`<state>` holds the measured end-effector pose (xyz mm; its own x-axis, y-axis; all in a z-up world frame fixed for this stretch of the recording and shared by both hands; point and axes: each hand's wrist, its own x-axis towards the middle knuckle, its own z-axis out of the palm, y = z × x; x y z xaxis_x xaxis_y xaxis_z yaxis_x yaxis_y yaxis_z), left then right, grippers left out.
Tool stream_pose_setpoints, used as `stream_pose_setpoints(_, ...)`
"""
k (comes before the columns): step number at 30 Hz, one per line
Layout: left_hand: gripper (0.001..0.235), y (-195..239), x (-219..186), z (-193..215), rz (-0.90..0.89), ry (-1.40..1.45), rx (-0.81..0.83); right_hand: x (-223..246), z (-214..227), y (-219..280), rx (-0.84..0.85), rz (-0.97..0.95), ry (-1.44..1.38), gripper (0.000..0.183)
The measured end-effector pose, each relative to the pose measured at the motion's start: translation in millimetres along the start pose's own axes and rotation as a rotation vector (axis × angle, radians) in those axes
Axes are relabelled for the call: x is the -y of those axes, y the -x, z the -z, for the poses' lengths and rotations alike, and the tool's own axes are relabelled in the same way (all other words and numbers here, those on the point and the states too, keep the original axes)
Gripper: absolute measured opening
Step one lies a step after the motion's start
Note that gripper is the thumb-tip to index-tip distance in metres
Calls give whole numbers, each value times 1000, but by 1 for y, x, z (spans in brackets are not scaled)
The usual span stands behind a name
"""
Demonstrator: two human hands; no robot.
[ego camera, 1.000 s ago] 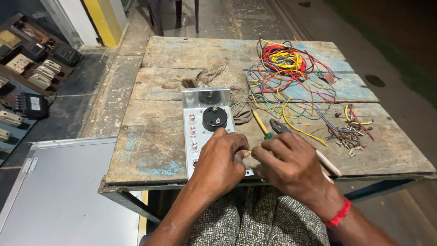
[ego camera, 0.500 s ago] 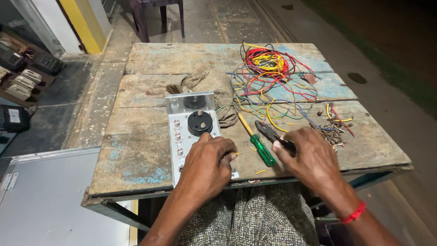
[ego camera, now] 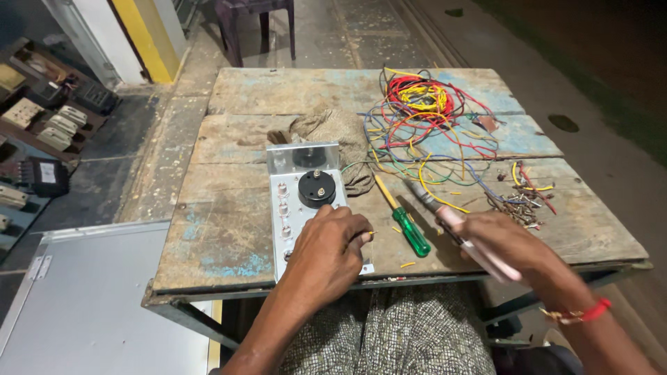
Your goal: The person wires a small electrical panel by hand, using a screwdriver to tighten terminal connections for yellow and black wires and using pliers to cut and strip wire ends before inserting them into the terminal block.
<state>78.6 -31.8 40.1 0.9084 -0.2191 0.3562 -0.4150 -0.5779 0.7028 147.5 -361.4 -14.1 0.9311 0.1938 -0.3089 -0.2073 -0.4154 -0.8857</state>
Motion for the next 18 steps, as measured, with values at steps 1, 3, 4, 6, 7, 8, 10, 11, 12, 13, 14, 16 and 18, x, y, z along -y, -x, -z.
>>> stream_pose_setpoints(1, 13, 1, 1, -1, -8, -3, 0, -11, 3, 7, 64, -5, -318, 50)
stream_pose_setpoints(3, 15, 1, 3, -1, -28, -9, 0, -19, -1, 17, 211, 49, -690, 49)
stream_pose_setpoints(4, 15, 1, 2, -2, -26, -22, 8, -19, -8, 27, 296, 105, -742, 47)
stream_pose_setpoints(6, 15, 1, 2, -2, -24, -50, 22, -8, -20, 44, 363, 111, -688, 49)
stream_pose_setpoints(7, 15, 1, 1, -2, -41, -56, 16, 0, -25, 52, 343, 60, -581, 52)
stream_pose_setpoints(8, 16, 2, 0, -2, -57, -63, 10, 10, -30, 59, 321, 9, -474, 56)
stream_pose_setpoints(10, 17, 2, 1, -1, -64, -71, 8, 26, -39, 74, 139, -208, 6, 53)
stream_pose_setpoints(11, 18, 2, 1, -2, -55, -73, 17, 31, -42, 79, 43, -315, 245, 52)
stream_pose_setpoints(12, 18, 3, 1, -3, -45, -74, 27, 35, -42, 83, 46, -96, 402, 58)
stream_pose_setpoints(13, 18, 3, 2, -4, -46, -73, 25, 38, -39, 88, 44, 124, 554, 65)
stream_pose_setpoints(14, 18, 3, 2, -5, -47, -72, 24, 40, -37, 91, 39, 348, 701, 72)
stream_pose_setpoints(16, 18, 4, 3, -6, -50, -61, 23, 41, -37, 94, -74, 388, 918, 76)
stream_pose_setpoints(18, 20, 3, 5, -6, -61, -40, 23, 42, -38, 95, -155, 439, 1047, 78)
